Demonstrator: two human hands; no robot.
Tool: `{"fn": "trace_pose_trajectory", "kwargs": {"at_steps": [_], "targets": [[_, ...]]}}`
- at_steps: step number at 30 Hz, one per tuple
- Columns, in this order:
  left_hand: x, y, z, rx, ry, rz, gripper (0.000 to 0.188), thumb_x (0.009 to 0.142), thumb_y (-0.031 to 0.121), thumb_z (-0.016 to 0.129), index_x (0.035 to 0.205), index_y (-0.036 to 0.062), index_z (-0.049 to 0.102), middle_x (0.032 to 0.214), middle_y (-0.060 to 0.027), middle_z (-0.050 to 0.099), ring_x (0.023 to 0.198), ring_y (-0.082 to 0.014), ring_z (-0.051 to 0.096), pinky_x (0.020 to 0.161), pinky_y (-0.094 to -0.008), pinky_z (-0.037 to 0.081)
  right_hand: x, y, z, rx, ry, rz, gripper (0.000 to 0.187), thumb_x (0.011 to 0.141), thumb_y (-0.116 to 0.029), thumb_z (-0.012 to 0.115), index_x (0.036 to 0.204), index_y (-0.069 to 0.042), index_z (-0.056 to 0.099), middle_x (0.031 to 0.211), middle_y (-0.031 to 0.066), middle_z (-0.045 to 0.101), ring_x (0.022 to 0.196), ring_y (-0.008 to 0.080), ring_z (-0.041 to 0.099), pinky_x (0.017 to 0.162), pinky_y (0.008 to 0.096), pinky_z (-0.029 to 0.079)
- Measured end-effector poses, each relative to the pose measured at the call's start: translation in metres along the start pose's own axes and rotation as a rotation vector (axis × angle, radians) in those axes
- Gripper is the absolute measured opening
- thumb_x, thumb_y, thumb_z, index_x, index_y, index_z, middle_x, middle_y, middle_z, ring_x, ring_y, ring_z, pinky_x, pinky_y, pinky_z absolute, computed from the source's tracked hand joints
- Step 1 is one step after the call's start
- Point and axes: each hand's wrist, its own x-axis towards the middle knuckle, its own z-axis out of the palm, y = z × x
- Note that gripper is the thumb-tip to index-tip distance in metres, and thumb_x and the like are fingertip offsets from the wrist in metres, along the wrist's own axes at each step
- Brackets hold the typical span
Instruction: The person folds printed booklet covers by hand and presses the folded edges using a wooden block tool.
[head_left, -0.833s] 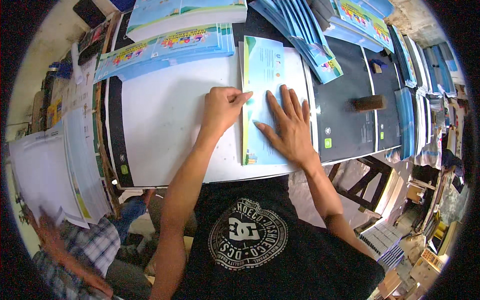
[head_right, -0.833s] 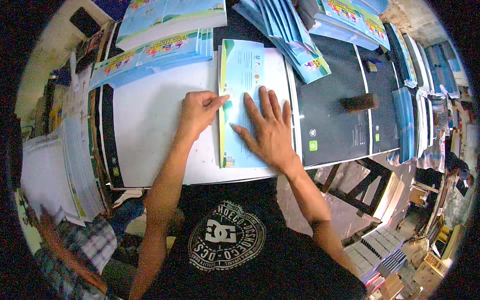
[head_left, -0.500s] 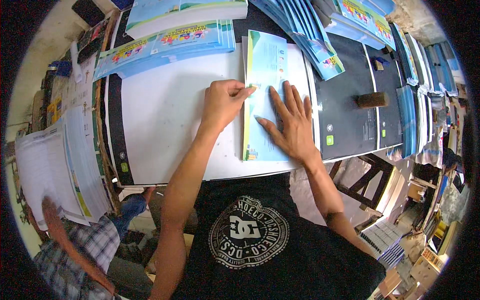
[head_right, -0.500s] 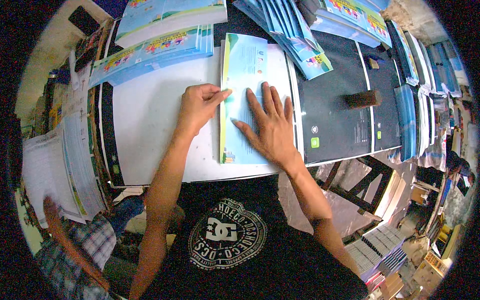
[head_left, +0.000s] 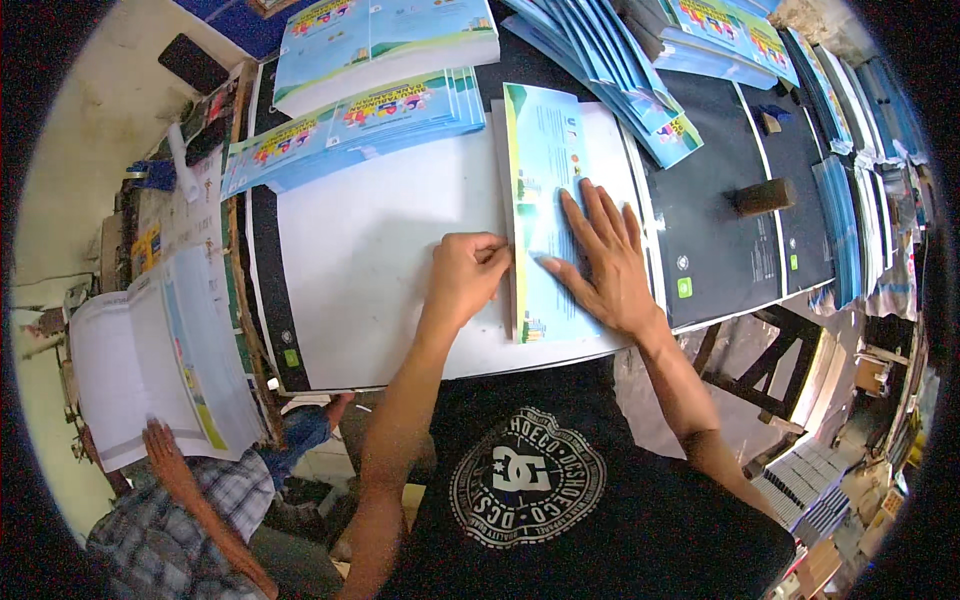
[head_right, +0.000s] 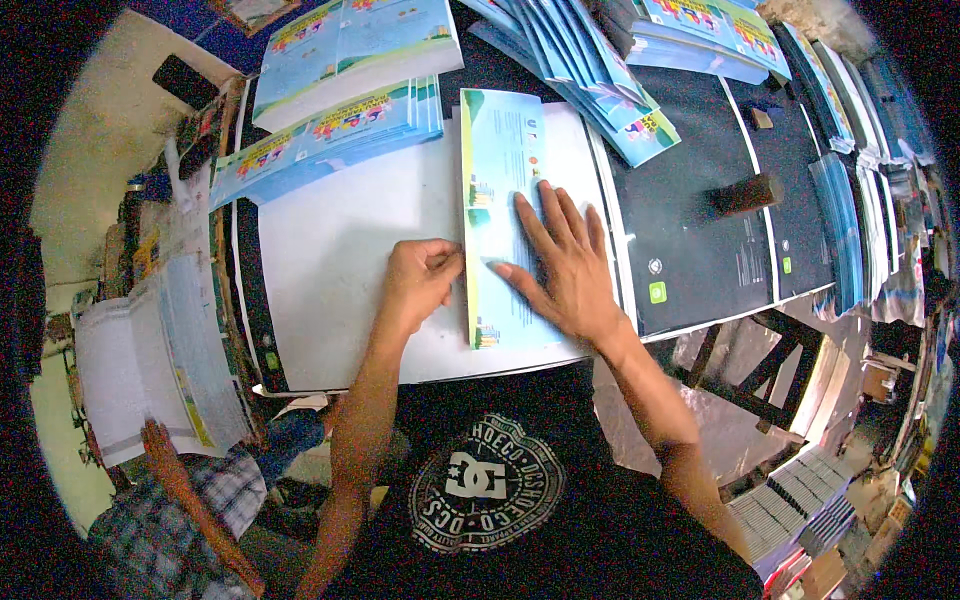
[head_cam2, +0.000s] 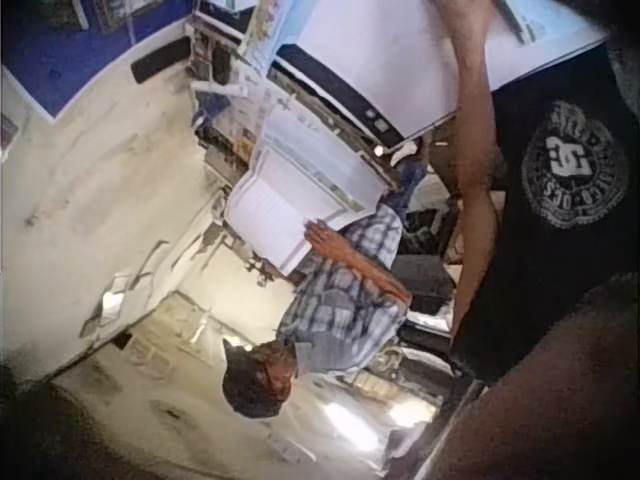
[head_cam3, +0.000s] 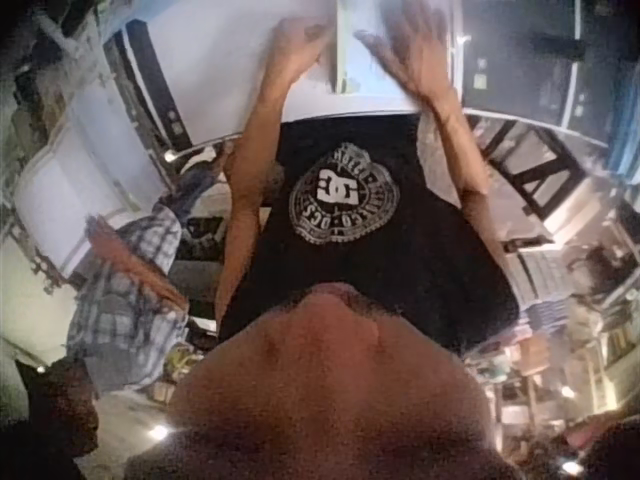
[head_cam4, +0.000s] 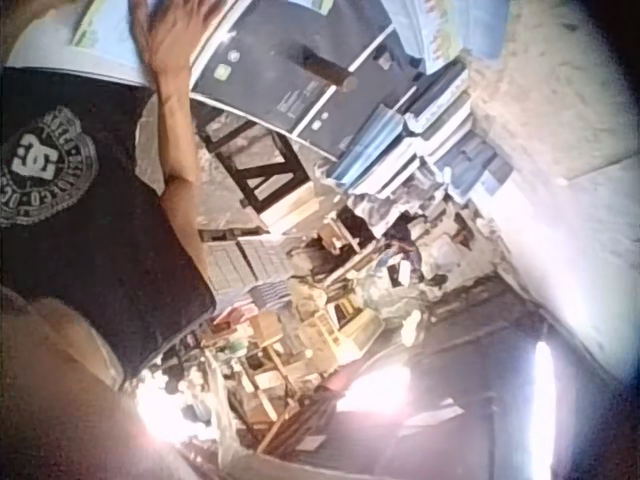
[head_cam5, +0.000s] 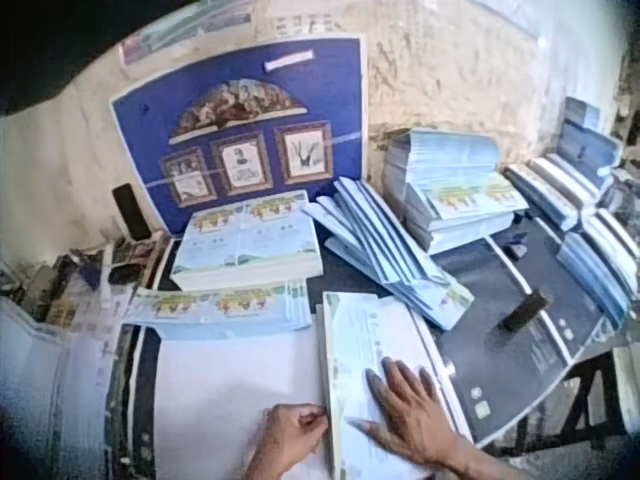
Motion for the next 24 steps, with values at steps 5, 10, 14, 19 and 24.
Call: {"fn": "trace_pose_trajectory", "kwargs": {"at_steps": [5,10,14,19,24], "targets": [[0.018,0.0,-0.005,-0.007,0.106,0.044,0.02,0.09,0.015,0.068,0.093,-0.0034,0.074,0.062,-0.0061,0.068,0.047,-0.0088,0.056,0.046,-0.0291,0.044,-0.02,-0.012,-0.013,0.189,-0.104,-0.158,0.09,0.079,-0.056,0.074,0.153,-0.019,0.042,0.162,0.0168,0.029,0.15,0.0384,0.025,0.12,0.0574,0.018],[0.025,0.002,-0.004,0.011,0.118,0.033,0.021,0.088,0.016,0.069,0.09,-0.0038,0.074,0.06,-0.006,0.067,0.045,-0.0101,0.057,0.044,-0.0289,0.045,-0.034,-0.001,0.002,0.179,-0.013,-0.23,0.069,0.08,-0.039,0.078,0.143,-0.023,0.056,0.157,0.0033,0.043,0.148,0.0271,0.034,0.121,0.0548,0.02],[0.026,0.004,-0.003,0.026,0.124,0.001,0.02,0.088,0.016,0.069,0.089,-0.0041,0.074,0.059,-0.0058,0.066,0.044,-0.0102,0.056,0.043,-0.029,0.044,-0.036,0.004,0.007,0.139,0.008,-0.431,0.049,0.086,-0.025,0.071,0.134,-0.02,0.064,0.148,-0.0002,0.054,0.144,0.0217,0.042,0.121,0.0534,0.024],[0.023,0.002,-0.002,0.02,0.092,0.043,0.021,0.089,0.015,0.068,0.087,-0.0043,0.073,0.061,-0.0068,0.067,0.044,-0.0112,0.057,0.043,-0.0298,0.044,-0.034,0.009,0.011,0.152,-0.13,-0.485,0.043,0.087,-0.016,0.066,0.129,-0.014,0.065,0.142,0.0017,0.059,0.138,0.0217,0.049,0.119,0.0514,0.032],[0.028,-0.005,-0.002,0.042,0.058,0.058,0.02,0.092,0.011,0.068,0.098,-0.0074,0.071,0.075,-0.0085,0.072,0.045,-0.0069,0.049,0.041,-0.0256,0.039,-0.036,0.01,0.009,0.158,-0.179,-0.494,0.043,0.085,-0.016,0.066,0.128,-0.015,0.066,0.139,0.0008,0.061,0.136,0.0201,0.052,0.119,0.051,0.032]]}}
